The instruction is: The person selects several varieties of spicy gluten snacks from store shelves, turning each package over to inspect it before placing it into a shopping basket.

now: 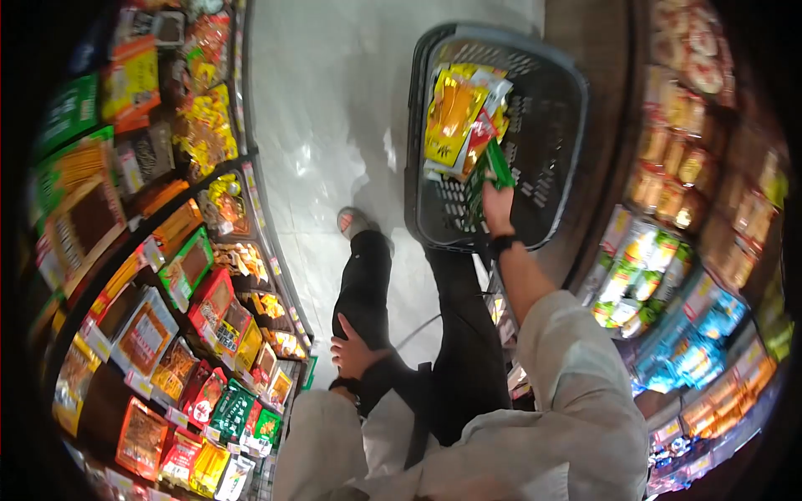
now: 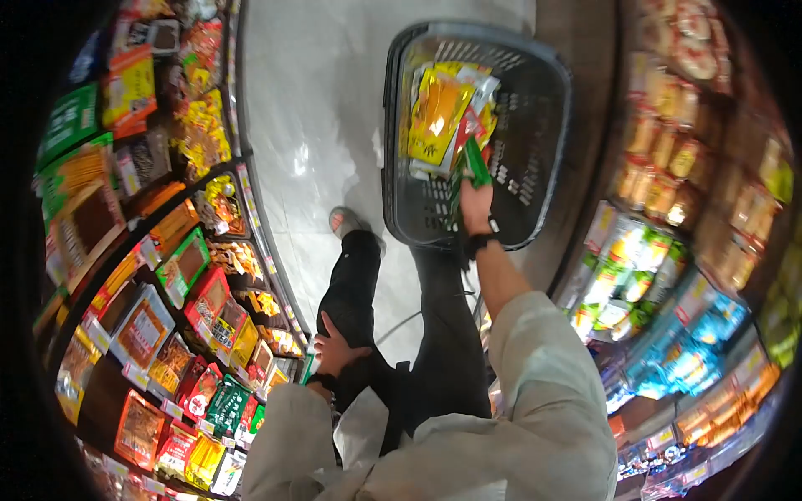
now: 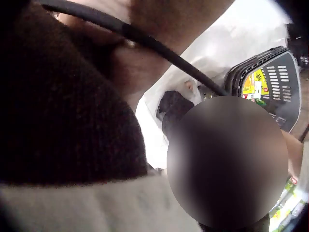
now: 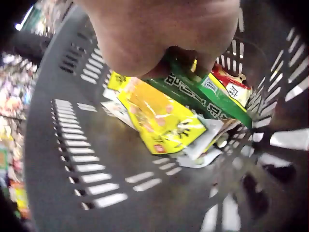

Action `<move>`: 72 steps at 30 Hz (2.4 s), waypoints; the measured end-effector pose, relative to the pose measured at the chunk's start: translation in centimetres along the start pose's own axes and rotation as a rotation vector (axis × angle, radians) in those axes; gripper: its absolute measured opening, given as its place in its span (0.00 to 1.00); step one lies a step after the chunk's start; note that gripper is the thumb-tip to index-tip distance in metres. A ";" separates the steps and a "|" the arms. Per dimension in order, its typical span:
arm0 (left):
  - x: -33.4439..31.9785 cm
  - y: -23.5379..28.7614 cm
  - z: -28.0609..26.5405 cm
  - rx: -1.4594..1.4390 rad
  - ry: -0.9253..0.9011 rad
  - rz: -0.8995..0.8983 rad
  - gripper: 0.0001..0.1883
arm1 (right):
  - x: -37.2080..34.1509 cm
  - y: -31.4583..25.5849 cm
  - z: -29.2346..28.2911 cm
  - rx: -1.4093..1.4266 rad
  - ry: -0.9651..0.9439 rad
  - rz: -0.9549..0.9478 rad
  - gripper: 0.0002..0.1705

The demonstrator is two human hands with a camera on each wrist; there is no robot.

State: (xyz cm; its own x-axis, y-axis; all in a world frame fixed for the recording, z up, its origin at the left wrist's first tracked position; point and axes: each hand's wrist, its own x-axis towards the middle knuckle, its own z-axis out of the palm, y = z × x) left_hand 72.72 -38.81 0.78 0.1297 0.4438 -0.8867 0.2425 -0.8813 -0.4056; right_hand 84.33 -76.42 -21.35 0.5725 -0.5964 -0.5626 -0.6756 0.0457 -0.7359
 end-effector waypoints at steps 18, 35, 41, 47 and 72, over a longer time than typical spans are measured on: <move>-26.5 -13.4 -9.9 -1.414 0.540 0.920 0.29 | -26.6 -36.7 -15.3 0.423 -0.876 0.082 0.31; -32.8 -31.5 6.4 -1.957 0.614 1.022 0.26 | -62.3 -34.4 0.0 -0.358 -1.646 -0.328 0.22; -29.1 -33.5 13.2 -1.806 0.648 0.909 0.28 | -66.3 -29.5 -1.4 -0.418 -1.497 -0.504 0.15; -26.4 -34.3 16.2 -2.031 0.806 0.835 0.25 | -68.3 -29.9 -1.4 -0.356 -1.463 -1.307 0.15; -40.5 -26.5 10.6 -2.403 1.006 0.703 0.24 | -63.4 -36.7 -3.7 -0.440 -1.880 -0.125 0.19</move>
State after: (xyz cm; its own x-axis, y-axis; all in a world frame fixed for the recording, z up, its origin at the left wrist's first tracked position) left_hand 50.82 -35.15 45.05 0.5307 0.8253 -0.1928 -0.0624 0.2649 0.9622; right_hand 71.11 -43.25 42.77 0.1056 0.9252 -0.3646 -0.4778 -0.2743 -0.8345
